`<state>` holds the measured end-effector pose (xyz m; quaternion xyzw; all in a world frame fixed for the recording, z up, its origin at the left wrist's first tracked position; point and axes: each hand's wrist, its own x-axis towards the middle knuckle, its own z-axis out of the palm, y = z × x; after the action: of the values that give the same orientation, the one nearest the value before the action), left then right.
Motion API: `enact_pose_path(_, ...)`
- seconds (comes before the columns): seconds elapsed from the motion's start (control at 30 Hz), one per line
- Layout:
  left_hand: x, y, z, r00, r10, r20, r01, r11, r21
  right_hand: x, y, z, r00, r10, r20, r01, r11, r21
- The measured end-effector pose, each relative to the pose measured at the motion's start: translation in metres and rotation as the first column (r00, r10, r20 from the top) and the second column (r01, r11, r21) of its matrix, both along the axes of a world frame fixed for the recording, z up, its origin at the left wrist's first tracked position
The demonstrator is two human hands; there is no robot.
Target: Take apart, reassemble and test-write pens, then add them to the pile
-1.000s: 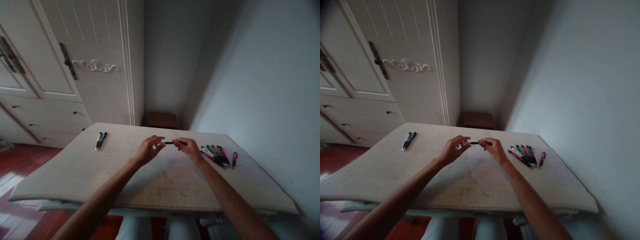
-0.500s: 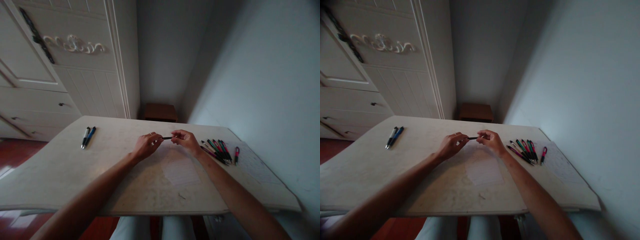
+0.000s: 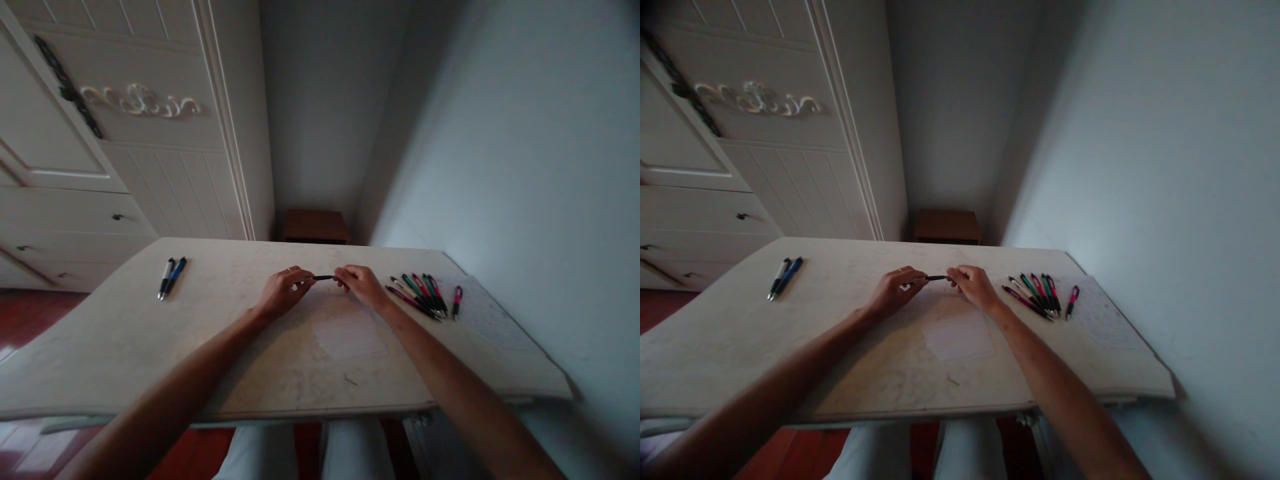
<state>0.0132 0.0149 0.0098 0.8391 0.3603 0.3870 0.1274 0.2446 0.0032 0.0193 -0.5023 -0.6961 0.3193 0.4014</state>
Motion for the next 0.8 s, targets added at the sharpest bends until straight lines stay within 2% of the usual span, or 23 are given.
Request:
enact_pose_path(0.13, -0.001, 0.002, -0.002, 1.000, 0.004, 0.013, -0.003, 1.000, -0.006, -0.002, 0.001, 0.000, 0.998, 0.024, -0.066, -0.021, 0.999, 0.049)
enact_pose_path(0.23, -0.003, 0.005, -0.005, 1.000, 0.015, 0.018, -0.015, 1.000, -0.010, -0.001, 0.005, -0.004, 0.992, 0.040, -0.117, -0.037, 0.999, 0.035)
enact_pose_path(0.33, -0.003, 0.008, -0.008, 1.000, 0.027, 0.012, -0.027, 0.999, -0.018, 0.001, 0.010, -0.009, 0.993, 0.044, -0.109, -0.039, 0.998, 0.048)
enact_pose_path(0.6, -0.003, 0.008, -0.008, 1.000, -0.002, 0.026, 0.003, 1.000, -0.022, 0.001, 0.004, -0.006, 0.989, 0.067, 0.134, -0.092, 0.979, 0.182)
enact_pose_path(0.8, -0.002, 0.008, -0.010, 0.999, -0.047, 0.011, 0.047, 0.998, 0.041, 0.000, -0.002, -0.002, 0.960, 0.056, 0.275, -0.125, 0.963, 0.240)
